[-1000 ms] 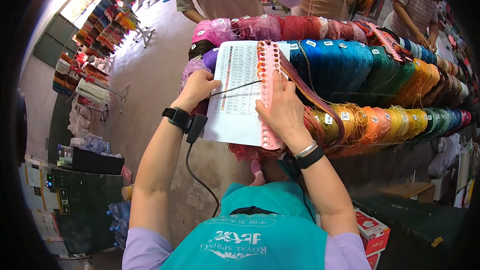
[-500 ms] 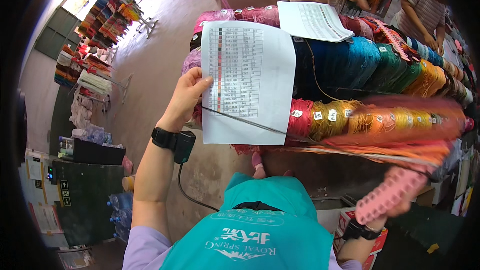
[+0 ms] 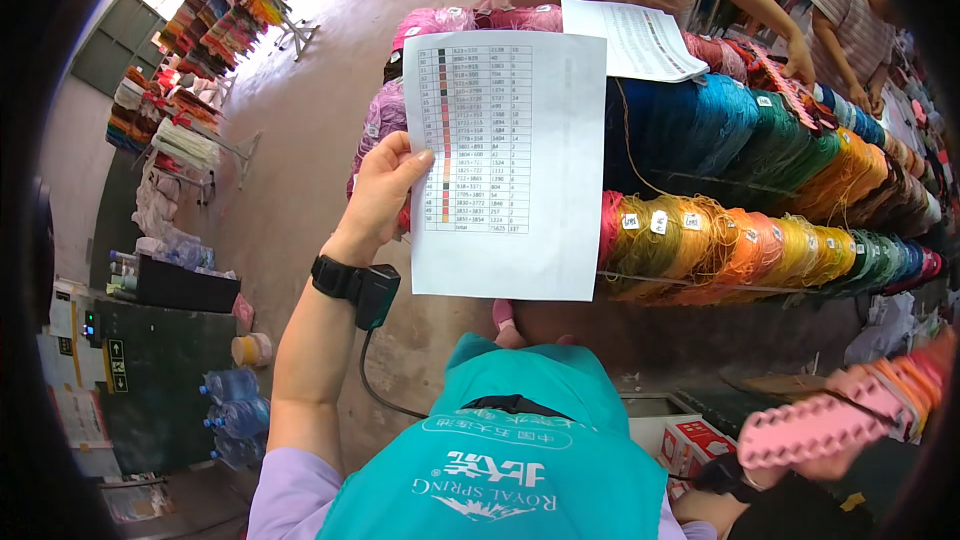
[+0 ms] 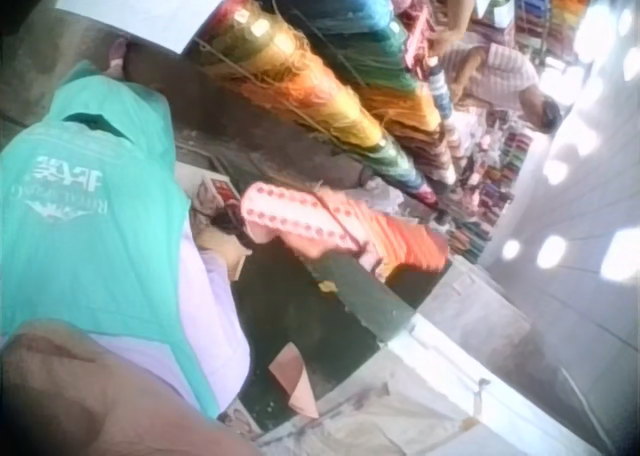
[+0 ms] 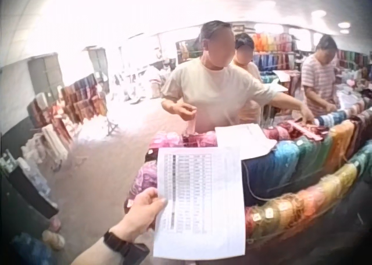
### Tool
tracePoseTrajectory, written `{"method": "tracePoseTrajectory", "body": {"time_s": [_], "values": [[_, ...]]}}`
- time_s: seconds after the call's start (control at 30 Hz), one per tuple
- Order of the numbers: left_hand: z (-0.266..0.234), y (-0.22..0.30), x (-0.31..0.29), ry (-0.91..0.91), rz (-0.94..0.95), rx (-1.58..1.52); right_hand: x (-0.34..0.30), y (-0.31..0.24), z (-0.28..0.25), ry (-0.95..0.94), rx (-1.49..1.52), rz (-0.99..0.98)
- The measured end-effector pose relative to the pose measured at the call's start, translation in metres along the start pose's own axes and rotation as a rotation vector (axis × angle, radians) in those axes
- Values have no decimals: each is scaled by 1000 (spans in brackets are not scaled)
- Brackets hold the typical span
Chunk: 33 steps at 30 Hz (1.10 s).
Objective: The person selects colored thread from a rack, matches it to a chart, and threads the strands through a pink plastic organizer. They continue pulling and separating strands from various bundles while checking the chart and organizer before moving to different sections of the storage area.
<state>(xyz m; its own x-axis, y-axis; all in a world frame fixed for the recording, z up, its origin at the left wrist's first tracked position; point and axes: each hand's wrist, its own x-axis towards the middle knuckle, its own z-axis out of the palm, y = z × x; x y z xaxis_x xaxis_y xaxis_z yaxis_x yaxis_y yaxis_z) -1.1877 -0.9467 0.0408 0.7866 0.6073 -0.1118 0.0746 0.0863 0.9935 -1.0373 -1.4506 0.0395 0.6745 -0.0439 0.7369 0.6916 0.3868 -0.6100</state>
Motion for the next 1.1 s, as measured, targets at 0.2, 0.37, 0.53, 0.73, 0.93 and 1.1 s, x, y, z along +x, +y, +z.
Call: {"method": "tracePoseTrajectory", "body": {"time_s": [0.2,0.37,0.53,0.73,0.93,1.1], "values": [[0,-9,11,40,-43,51,-50,53,117,-246,-177,404],[-7,-15,12,64,-63,77,-63,71,182,-613,-460,463],[-3,-13,13,70,-95,55,-74,91,203,-772,-615,228],[-6,-20,11,73,-126,103,-82,97,207,-871,-760,214],[3,-14,-5,7,-172,-52,-86,103,205,-869,-763,171],[5,-16,-18,-78,-176,-225,-86,103,205,-866,-746,164]]}}
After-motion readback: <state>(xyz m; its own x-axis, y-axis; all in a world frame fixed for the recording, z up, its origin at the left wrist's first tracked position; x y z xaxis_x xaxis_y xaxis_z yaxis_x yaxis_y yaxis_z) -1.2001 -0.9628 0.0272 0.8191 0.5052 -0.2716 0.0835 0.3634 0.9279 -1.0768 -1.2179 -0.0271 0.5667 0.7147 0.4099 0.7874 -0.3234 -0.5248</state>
